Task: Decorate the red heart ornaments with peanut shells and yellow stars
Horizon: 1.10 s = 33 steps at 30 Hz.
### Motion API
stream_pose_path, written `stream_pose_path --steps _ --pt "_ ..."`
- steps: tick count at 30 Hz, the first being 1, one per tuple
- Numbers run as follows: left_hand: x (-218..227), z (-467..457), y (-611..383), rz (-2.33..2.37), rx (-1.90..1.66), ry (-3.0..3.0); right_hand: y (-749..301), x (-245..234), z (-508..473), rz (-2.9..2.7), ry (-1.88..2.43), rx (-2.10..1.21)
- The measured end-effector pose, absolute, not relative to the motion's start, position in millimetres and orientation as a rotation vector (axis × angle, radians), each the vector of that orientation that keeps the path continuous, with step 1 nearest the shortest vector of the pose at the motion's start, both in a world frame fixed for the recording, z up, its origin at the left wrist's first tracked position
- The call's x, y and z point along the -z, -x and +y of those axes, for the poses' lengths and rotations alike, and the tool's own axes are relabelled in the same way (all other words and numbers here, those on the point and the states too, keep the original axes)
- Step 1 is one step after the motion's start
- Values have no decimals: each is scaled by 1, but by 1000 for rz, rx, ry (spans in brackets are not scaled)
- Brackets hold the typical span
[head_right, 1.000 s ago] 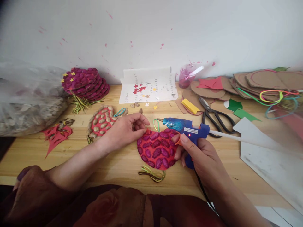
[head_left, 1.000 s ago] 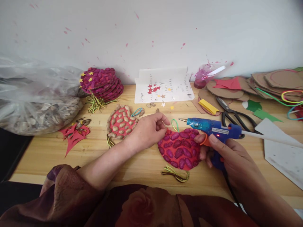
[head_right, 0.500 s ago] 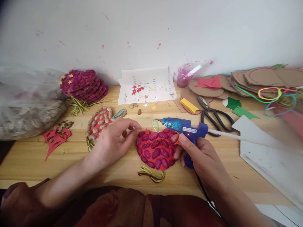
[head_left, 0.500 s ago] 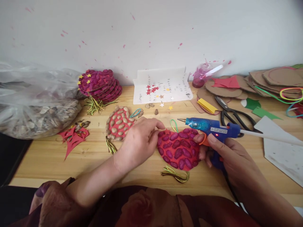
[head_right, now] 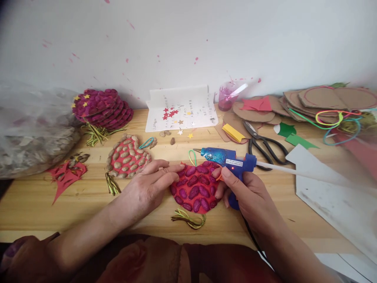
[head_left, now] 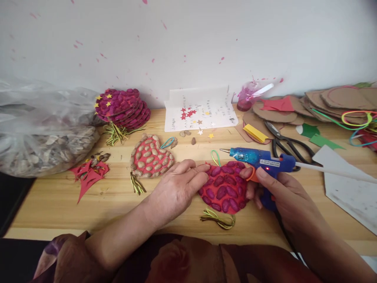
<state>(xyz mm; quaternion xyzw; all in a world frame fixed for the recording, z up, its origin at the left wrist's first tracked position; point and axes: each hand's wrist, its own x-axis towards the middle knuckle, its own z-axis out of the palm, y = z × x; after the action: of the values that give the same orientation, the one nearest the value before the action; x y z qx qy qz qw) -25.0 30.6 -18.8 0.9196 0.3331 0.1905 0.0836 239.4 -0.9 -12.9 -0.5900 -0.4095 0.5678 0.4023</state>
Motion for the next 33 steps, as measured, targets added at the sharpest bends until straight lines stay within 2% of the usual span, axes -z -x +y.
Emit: stream_pose_path --steps 14,27,33 --pt "19 33 25 984 -589 -2721 -239 15 0 -1065 1491 -1427" --pt "19 32 28 985 -459 -2862 -239 16 -1 -1075 1514 -1417" --pt "21 38 32 1077 -780 -2668 -237 14 -1 -1063 1507 -1408"
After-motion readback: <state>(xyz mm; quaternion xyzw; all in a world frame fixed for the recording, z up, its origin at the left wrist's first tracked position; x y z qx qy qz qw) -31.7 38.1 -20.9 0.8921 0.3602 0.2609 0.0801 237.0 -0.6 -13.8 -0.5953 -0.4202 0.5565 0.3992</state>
